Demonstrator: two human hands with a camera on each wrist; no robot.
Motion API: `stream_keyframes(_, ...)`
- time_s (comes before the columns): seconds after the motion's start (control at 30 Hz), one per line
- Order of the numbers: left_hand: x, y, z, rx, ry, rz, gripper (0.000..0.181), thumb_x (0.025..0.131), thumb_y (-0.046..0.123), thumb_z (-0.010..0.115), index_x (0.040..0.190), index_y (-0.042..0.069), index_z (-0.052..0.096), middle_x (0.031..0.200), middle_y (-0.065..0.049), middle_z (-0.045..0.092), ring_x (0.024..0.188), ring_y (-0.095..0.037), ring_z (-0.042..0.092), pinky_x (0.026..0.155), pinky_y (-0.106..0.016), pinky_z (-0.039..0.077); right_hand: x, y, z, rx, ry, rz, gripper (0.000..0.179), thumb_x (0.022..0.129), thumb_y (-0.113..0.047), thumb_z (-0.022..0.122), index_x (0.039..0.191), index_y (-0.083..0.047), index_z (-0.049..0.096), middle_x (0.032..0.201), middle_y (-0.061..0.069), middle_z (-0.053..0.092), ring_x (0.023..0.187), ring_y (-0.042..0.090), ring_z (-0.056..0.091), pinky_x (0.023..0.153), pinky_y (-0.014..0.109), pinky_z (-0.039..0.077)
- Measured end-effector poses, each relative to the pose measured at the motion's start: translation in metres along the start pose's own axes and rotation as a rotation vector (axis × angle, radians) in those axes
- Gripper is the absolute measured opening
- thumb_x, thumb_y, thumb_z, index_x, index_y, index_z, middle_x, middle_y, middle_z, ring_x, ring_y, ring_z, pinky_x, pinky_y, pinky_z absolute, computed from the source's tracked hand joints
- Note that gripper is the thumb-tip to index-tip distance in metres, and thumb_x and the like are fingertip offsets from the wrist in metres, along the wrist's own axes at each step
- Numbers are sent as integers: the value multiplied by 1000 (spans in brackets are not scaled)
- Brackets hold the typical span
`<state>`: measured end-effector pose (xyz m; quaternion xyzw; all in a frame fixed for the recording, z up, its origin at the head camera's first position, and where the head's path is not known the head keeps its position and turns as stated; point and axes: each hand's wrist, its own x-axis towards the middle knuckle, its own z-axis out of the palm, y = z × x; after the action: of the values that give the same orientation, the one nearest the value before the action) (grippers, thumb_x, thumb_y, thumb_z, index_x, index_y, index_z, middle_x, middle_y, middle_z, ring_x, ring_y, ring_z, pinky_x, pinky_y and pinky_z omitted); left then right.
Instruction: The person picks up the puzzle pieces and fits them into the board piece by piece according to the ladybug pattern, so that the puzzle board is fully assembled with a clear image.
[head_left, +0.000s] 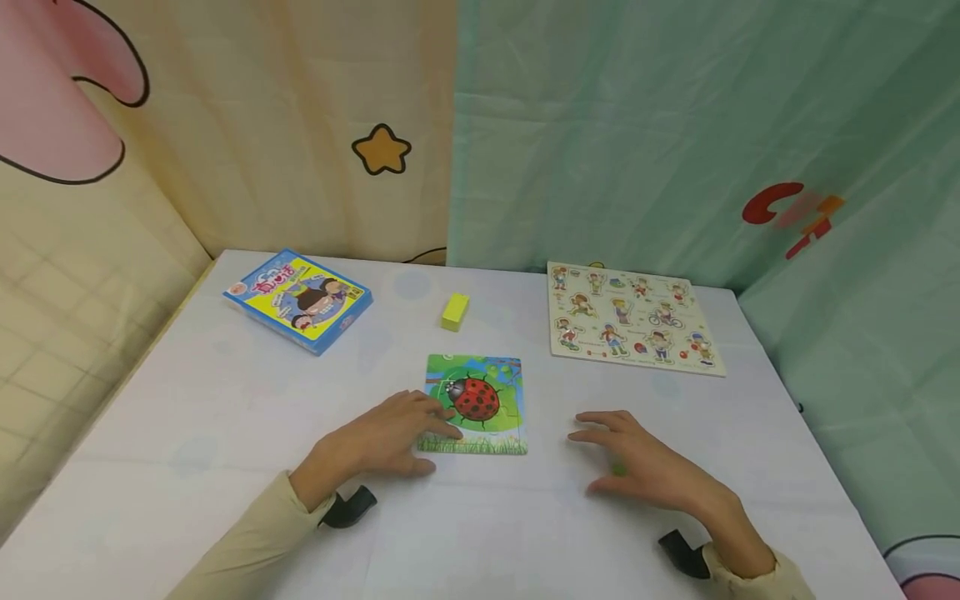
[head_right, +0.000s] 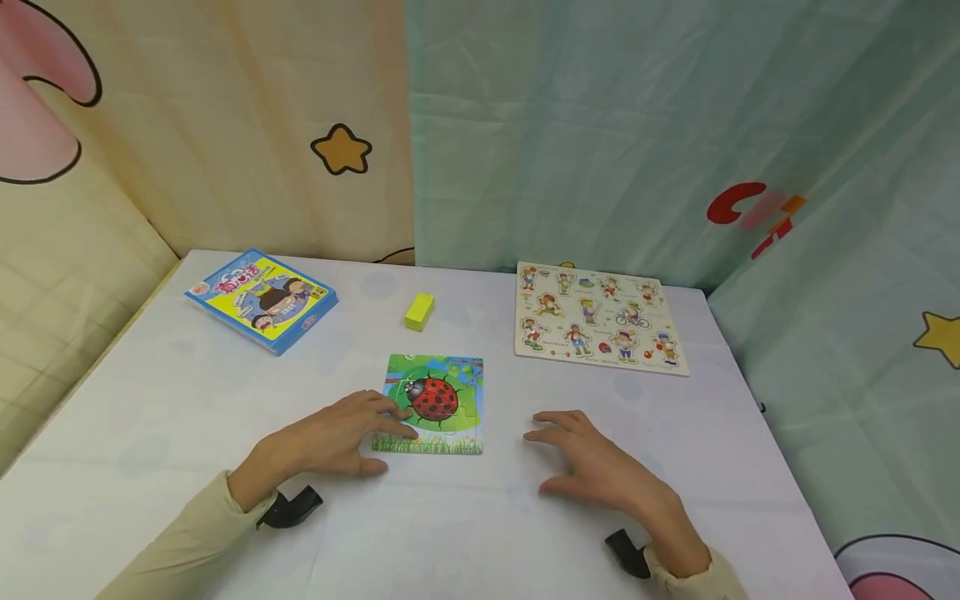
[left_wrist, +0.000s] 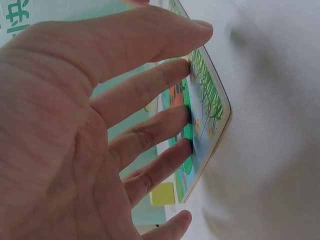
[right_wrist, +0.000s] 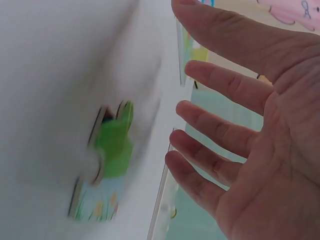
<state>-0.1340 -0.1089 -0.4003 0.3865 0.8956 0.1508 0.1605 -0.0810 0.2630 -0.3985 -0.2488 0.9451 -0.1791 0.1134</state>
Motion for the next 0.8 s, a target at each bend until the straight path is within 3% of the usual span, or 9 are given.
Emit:
stream_keyframes(0.37,-1,-1,1,-7,6,-6,45,86,26,78,130,24,69,140,-4,61,132,-29,49,115,-49,38,-27,26,-4,-4,-7,130,67,73,-34,89,134,-21,63,142,5,52,130,31,46,101,53,48)
stream_keyframes(0.6,0,1,1,-14,0,-17,44,86,25,78,129,24,69,140,-4,61,132,-29,49,115,-49,38,-40,37,-6,10,9,126,66,73,-26,89,134,-19,63,141,6,52,130,34,47,101,55,47)
stream_keyframes(0.8,0,1,1,-22,3,-24,44,86,24,78,129,24,70,139,-4,61,132,-29,48,114,-50,38,-45,42,-5,5,40,102,61,75,-22,87,131,-19,65,135,0,56,127,30,50,101,50,47)
